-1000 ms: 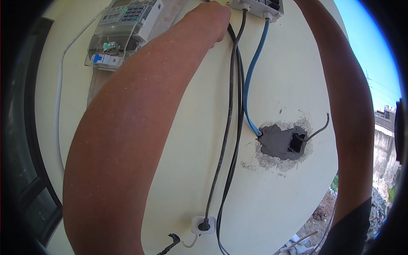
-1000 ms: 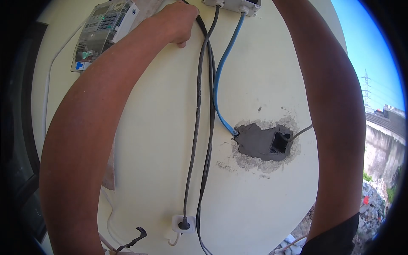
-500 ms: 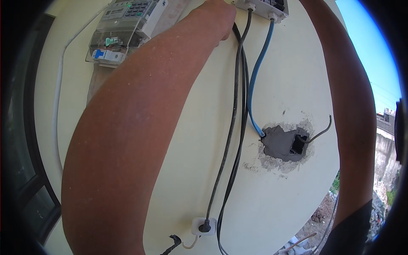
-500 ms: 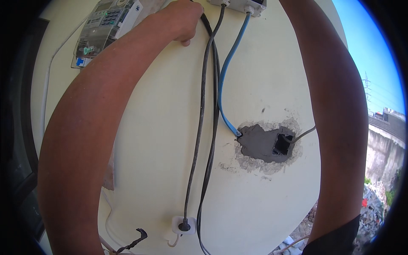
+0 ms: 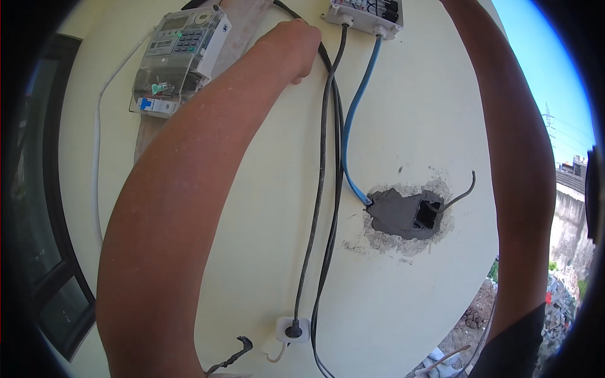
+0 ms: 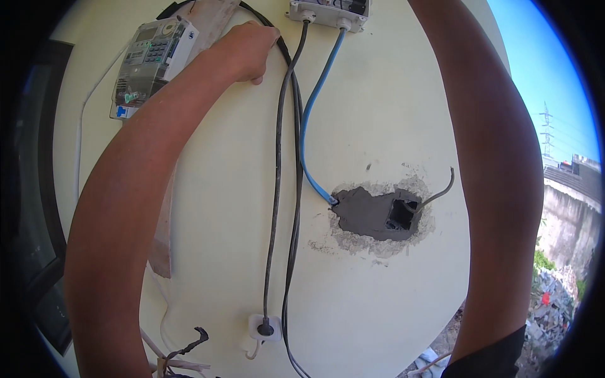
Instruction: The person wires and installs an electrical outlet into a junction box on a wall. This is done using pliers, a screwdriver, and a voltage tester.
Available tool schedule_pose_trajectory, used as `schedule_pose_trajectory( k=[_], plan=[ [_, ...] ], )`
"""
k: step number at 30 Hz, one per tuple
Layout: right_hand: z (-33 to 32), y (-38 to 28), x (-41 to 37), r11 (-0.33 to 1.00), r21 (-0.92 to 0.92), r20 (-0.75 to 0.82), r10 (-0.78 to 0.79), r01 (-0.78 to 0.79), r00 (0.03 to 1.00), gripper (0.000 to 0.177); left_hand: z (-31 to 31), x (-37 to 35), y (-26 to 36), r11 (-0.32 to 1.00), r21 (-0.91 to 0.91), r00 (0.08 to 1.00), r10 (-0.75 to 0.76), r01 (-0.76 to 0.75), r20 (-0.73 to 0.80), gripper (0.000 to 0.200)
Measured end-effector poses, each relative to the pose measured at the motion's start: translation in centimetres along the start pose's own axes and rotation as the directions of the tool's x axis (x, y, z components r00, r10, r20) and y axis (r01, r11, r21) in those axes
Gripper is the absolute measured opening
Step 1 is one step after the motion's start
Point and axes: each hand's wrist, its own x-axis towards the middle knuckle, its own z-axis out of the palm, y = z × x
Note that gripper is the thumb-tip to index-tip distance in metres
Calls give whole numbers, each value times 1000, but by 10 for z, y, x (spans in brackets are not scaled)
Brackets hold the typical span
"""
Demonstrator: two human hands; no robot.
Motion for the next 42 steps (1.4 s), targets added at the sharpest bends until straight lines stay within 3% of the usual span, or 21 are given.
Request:
schedule_pose_trajectory(
  k=[1,2,4,6,7,8,10,12,14,18,20,23,27,30,32,33,35,42],
  plan=[
    [-22,6,2,1000,-6,-4,-25,25,1000,43,-4,-2,-1,1000,10,1000,-3,3,10,46],
    [-37,42,27,968,73,26,238,-239,971,41,-10,-3,-5,999,-48,999,4,-2,39,43],
    [-94,89,23,894,56,174,430,-445,886,43,-15,-3,-18,995,-97,996,0,9,85,41],
    [-138,121,-2,733,-65,289,663,-677,690,38,-13,5,-34,923,-385,969,-97,2,-229,40],
    [-161,127,-23,681,-106,379,701,-725,604,36,-23,6,-22,877,-471,917,-259,93,-303,37],
    [-183,130,-46,632,-152,463,725,-760,510,35,-35,8,-6,883,-459,919,-259,100,-298,37],
    [-215,139,-89,553,-114,488,755,-826,438,30,-57,13,33,858,-498,840,-361,128,-406,22],
    [-238,149,-127,507,-26,518,744,-862,422,28,-64,39,58,861,-466,825,-409,206,-391,28],
    [-248,158,-154,451,29,521,755,-892,399,28,-91,48,90,699,-627,868,-491,345,-70,28],
    [-248,164,-186,554,68,440,729,-830,524,27,-72,102,91,816,-366,852,-513,448,-101,35],
    [-250,163,-188,551,79,431,733,-831,527,28,-76,105,95,713,-515,834,-551,476,8,28],
    [-252,168,-189,562,70,443,723,-824,531,28,-74,113,94,738,-462,839,-543,492,27,28],
    [-251,174,-195,639,17,445,684,-769,578,28,-68,122,88,774,-417,837,-545,477,-54,28],
    [-247,169,-197,681,-23,381,683,-732,624,30,-63,122,84,712,-521,800,-593,470,-89,29],
    [-246,168,-195,680,-28,375,686,-732,623,30,-65,121,83,617,-606,758,-652,502,-35,29],
    [-246,168,-196,679,-37,370,691,-733,621,30,-64,118,82,618,-602,758,-652,506,-32,29],
    [-245,170,-197,680,-34,361,691,-732,626,30,-58,119,76,658,-607,738,-653,445,-168,28],
    [-250,168,-196,670,-21,402,685,-742,607,31,-68,103,72,736,-482,767,-615,474,-185,27]
  ],
)
